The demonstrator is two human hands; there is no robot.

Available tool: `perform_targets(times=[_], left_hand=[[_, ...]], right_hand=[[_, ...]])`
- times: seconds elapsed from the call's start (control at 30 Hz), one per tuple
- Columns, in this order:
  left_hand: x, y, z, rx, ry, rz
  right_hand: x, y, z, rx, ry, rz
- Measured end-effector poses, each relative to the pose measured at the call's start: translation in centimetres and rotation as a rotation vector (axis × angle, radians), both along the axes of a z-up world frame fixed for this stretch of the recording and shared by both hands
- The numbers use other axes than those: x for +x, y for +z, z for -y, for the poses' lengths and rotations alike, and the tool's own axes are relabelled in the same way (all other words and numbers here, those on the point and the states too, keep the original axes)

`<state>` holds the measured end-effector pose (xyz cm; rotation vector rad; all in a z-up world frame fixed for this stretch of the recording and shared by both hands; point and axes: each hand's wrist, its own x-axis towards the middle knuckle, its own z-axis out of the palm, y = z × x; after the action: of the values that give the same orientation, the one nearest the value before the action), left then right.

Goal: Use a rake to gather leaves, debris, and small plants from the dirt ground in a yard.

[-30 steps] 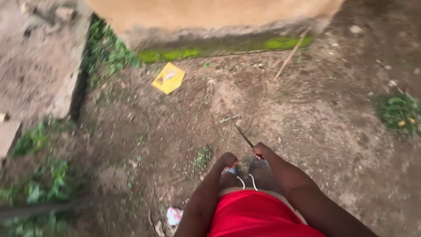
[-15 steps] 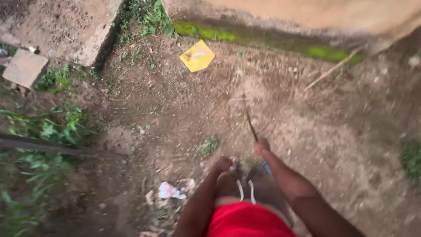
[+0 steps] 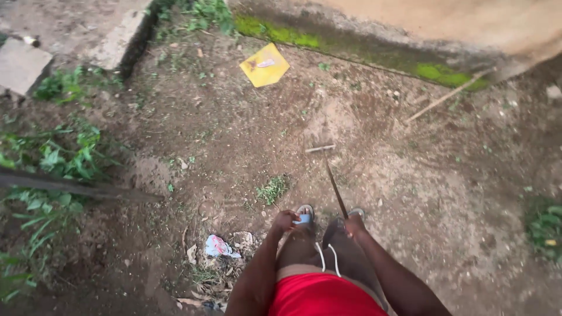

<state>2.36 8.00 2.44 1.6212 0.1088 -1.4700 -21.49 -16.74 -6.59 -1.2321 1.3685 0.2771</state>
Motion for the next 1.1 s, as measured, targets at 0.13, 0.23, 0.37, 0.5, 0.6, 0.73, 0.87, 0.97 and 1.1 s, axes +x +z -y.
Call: perform_targets(times=[0.13, 0.23, 0.37, 0.5, 0.6, 0.73, 0.87, 0.97, 1.1], left_hand=[[0.2, 0.0, 0.4, 0.061, -0.058, -0.019], [0.7, -2.5, 1.6, 0.064, -0.136, -0.045], [1.0, -3.5, 2.9, 0.038, -0.283, -0.036], [0.2, -3.5, 4.2, 0.016, -0.329, -0.056], [-1.0, -2.3, 4.5, 0.021, -0.370, 0.036], [-3.4, -2.3, 3.3, -0.117, -0.218, 0.082], [-7.0, 0.5, 1.1, -0.080, 0.089, 0.025], [-11.2, 3.2, -0.3, -0.002, 0.316, 0.121], [-17.4, 3.4, -2.5, -0.154, 0.469, 0.076]], right_hand=[[-5.7, 7.7, -4.7, 0.173, -0.214, 0.115], [-8.2, 12.8, -5.6, 0.191, -0.276, 0.156], [-8.9, 14.4, -5.3, 0.086, -0.274, 0.121], [-7.3, 14.7, -3.4, -0.015, -0.250, 0.037], [-6.9, 11.8, -1.3, 0.026, -0.327, 0.131], [-6.0, 11.0, 0.0, 0.108, -0.343, 0.105], [-7.9, 13.9, -0.3, 0.112, -0.112, -0.084], [-10.4, 7.5, 1.6, 0.068, 0.018, -0.057], [-11.9, 8.7, 1.6, -0.057, 0.196, -0.079]])
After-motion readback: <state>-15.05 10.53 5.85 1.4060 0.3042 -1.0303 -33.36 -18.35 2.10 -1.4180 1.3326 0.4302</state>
